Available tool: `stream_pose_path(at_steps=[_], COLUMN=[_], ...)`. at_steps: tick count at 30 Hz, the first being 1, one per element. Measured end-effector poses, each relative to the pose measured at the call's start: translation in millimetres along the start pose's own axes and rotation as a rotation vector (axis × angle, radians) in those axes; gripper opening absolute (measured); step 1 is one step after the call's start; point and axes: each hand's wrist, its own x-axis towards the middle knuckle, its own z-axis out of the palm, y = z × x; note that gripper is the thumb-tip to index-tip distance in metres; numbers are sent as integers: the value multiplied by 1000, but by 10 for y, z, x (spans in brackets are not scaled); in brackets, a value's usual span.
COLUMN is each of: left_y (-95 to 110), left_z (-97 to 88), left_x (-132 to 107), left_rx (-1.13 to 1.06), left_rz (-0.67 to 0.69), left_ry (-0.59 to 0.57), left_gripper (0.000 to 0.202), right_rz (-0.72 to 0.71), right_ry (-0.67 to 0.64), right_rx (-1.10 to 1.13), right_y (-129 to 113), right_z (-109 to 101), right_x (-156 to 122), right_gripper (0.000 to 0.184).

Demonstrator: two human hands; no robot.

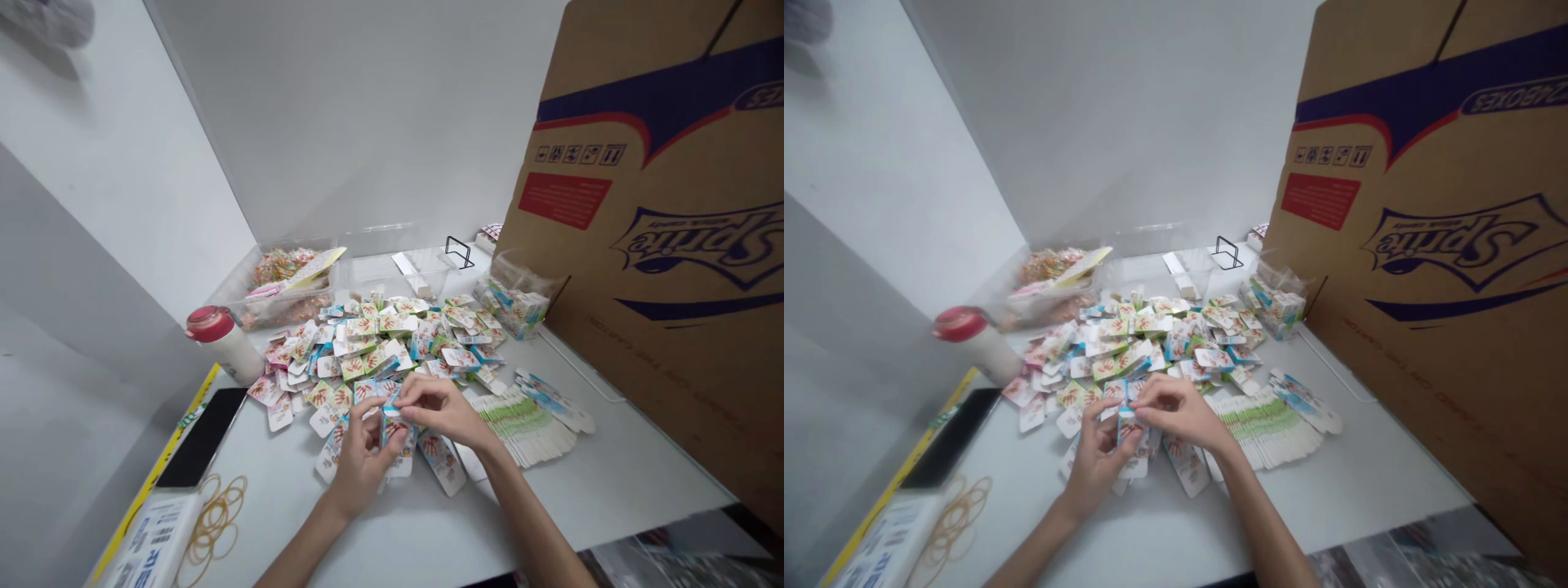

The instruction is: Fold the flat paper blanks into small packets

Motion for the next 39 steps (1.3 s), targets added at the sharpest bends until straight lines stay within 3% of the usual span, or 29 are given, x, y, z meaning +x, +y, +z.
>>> stream_pose_path(at_steps=[7, 16, 23, 30, 39], left_y=[-32, -12, 40, 12, 74], left_z=[-18, -19, -20, -8, -38], left_x=[14, 22, 32, 22, 54], left_rx=[-3, -2, -66, -78, -68], left_rz=[0, -5, -32, -12, -49], left_ry=[36, 29, -27, 6, -5], left_gripper=[41, 39, 41, 35, 35], right_rz=[11, 73, 18, -6, -62], right_ry=[-47, -20, -8, -1, -23], right_rx=[-106, -56, -95, -61, -196], right_y=[-84, -26, -22, 29, -34], right_z=[-6, 46, 51, 49, 55], right_x=[10, 9, 11, -3, 4], right_gripper=[18, 24, 17, 16, 17])
